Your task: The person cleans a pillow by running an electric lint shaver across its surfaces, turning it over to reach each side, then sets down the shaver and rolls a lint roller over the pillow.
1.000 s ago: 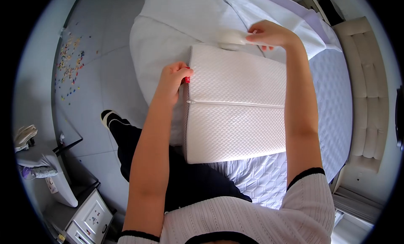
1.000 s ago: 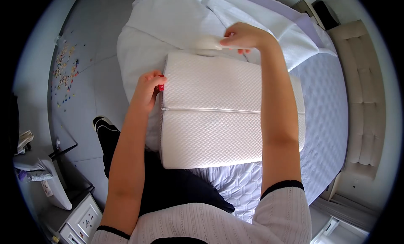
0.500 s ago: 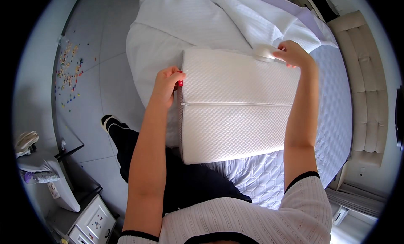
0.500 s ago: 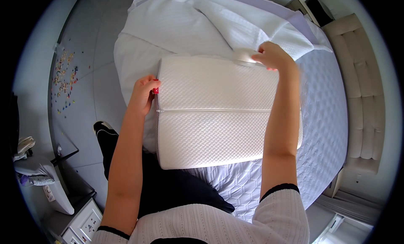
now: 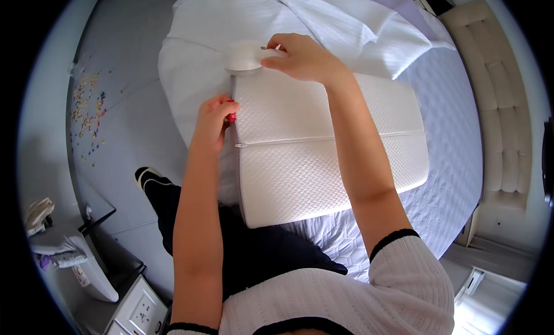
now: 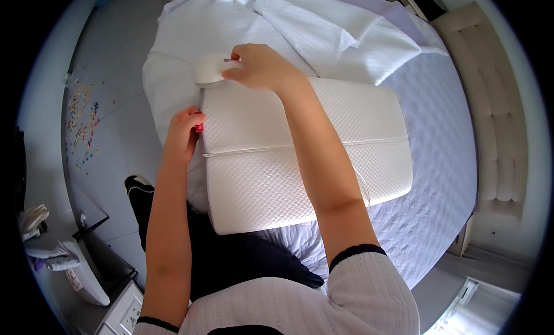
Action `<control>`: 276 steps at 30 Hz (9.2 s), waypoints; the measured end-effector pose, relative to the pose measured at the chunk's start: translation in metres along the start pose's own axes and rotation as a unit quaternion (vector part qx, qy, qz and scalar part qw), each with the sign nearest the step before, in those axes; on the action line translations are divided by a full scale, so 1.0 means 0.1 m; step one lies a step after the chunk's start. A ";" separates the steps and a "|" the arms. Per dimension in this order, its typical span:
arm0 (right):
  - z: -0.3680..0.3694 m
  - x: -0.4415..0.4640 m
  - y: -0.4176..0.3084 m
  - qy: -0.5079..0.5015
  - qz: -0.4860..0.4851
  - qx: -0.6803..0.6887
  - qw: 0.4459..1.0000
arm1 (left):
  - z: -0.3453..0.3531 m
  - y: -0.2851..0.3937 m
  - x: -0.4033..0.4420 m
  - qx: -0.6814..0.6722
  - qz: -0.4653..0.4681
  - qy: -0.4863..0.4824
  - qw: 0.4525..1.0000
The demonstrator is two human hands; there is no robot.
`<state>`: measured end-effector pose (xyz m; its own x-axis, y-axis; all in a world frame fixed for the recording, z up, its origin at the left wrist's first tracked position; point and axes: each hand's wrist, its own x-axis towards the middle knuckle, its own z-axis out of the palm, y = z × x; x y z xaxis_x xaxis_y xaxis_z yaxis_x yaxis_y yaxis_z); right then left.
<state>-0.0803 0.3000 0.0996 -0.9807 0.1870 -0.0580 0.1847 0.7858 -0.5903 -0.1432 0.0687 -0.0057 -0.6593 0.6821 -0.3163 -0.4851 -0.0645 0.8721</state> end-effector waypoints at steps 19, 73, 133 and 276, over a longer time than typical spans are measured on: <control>-1.28 -1.17 1.22 0.056 0.381 -0.152 0.910 | 0.02 -0.03 0.00 0.003 -0.001 0.021 1.000; 0.59 -0.84 -0.14 0.264 0.053 0.004 0.963 | 0.02 0.02 -0.02 -0.007 -0.013 0.015 1.000; 0.45 -1.35 -0.06 0.265 0.083 0.003 0.961 | -0.03 0.01 -0.04 0.003 -0.006 0.003 1.000; -0.09 -2.30 1.25 0.297 0.225 -0.106 0.922 | 0.89 -0.73 -1.08 0.598 0.404 0.091 0.686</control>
<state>0.1691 0.3607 0.0464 -0.6052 0.7624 0.2290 0.6344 0.6356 -0.4398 0.0143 0.0648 -0.0020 -0.5488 0.6665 0.5046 0.8281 0.3507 0.4374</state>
